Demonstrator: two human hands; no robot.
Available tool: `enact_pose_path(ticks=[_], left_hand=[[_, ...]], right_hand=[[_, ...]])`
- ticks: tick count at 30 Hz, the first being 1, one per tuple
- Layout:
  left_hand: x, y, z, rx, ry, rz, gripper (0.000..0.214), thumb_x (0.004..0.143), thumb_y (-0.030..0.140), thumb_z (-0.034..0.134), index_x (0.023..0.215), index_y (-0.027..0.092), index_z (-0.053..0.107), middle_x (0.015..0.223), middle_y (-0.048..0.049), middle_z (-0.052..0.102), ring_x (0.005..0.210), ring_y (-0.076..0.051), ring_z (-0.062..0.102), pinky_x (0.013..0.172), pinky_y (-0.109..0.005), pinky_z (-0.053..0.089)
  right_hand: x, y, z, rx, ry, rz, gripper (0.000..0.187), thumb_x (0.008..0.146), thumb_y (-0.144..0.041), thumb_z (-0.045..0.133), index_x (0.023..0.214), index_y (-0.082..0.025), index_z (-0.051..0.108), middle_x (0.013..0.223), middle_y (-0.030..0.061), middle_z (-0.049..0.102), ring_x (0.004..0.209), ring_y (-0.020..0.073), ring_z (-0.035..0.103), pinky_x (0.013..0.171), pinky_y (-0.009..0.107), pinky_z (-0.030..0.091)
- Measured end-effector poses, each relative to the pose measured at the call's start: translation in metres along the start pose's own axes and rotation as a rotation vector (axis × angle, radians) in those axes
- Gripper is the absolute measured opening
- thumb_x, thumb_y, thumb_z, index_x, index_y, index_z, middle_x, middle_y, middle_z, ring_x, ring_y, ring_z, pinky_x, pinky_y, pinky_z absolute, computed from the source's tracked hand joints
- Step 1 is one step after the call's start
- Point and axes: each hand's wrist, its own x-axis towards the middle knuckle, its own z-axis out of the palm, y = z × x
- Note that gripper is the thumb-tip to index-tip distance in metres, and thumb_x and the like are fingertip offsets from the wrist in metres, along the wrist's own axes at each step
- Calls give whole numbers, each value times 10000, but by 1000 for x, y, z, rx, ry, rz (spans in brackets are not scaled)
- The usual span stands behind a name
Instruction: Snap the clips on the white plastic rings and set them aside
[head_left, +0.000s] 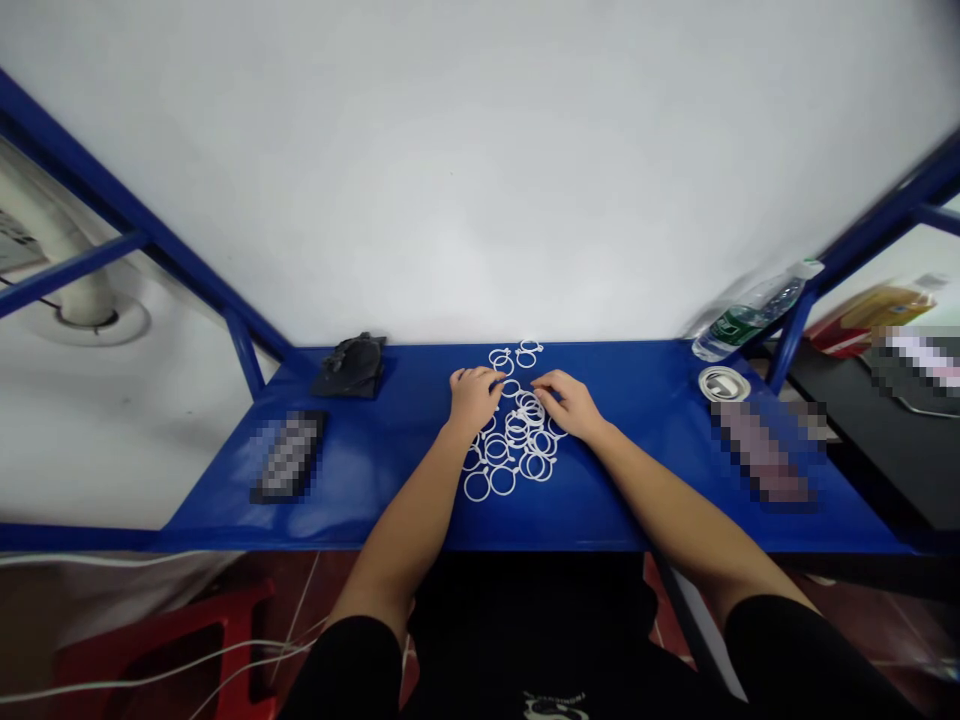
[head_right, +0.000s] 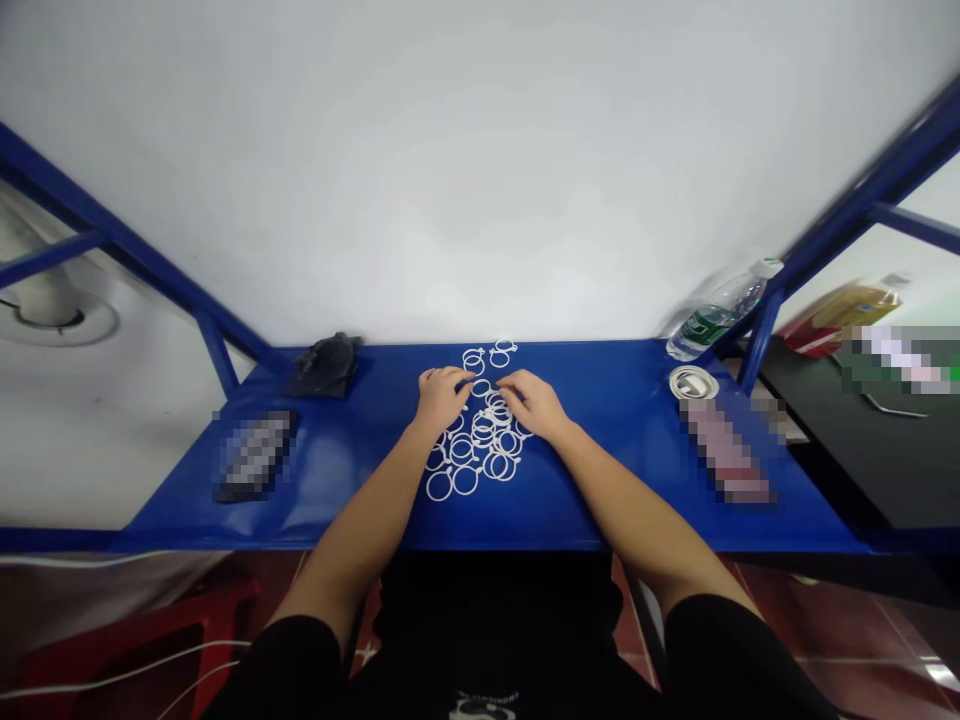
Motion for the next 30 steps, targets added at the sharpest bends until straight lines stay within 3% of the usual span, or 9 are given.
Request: enact_pose_path(ticks=[7,13,19,23,27,30], left_hand=[[-5,23,-10,-142,181,101,140,978,210,691,1073,267,777,961,-25,820,905,-221,748,1085,-470,463],[-15,42,-6,-282,116,138,116,944,232,740,1052,259,771,951,-22,820,888,-206,757,964,-409,553],[-13,49,-13,-298,50,203,127,921,163,723,970,257,793,887,-12,806,842,-193,719,854,-376,567],[-10,51,-21,-364,23,183,158,899,134,727,907,265,814,879,-17,803,863,-190,710,810,-353,582],[-11,50,-24,-426,-28,123,171,858,111,749,886,261,827,834,-16,785,810,-173,712,732,-312,582],[-12,48,-21,-507,-50,66,135,825,119,780,852,244,825,803,-17,771,753,-163,713,690,-296,580]], right_hand=[[0,-5,0,-14,9,-20,257,1077,-388,557,1222,-234,703,966,77,751,862,220,705,798,372,574],[2,-8,-2,14,-25,-33,312,1090,-455,523,1143,-253,754,987,91,771,927,239,714,867,397,572],[1,-7,-3,84,1,7,351,1053,-519,590,942,-224,744,825,60,728,781,206,681,745,346,535],[2,-5,-1,205,28,108,366,976,-559,700,845,-219,738,780,34,712,719,180,660,696,317,521],[3,-6,2,397,67,281,399,806,-594,856,853,-213,748,783,26,727,702,182,661,693,327,549],[4,-8,2,599,17,410,425,715,-568,924,867,-211,751,784,20,737,682,180,666,692,341,569]])
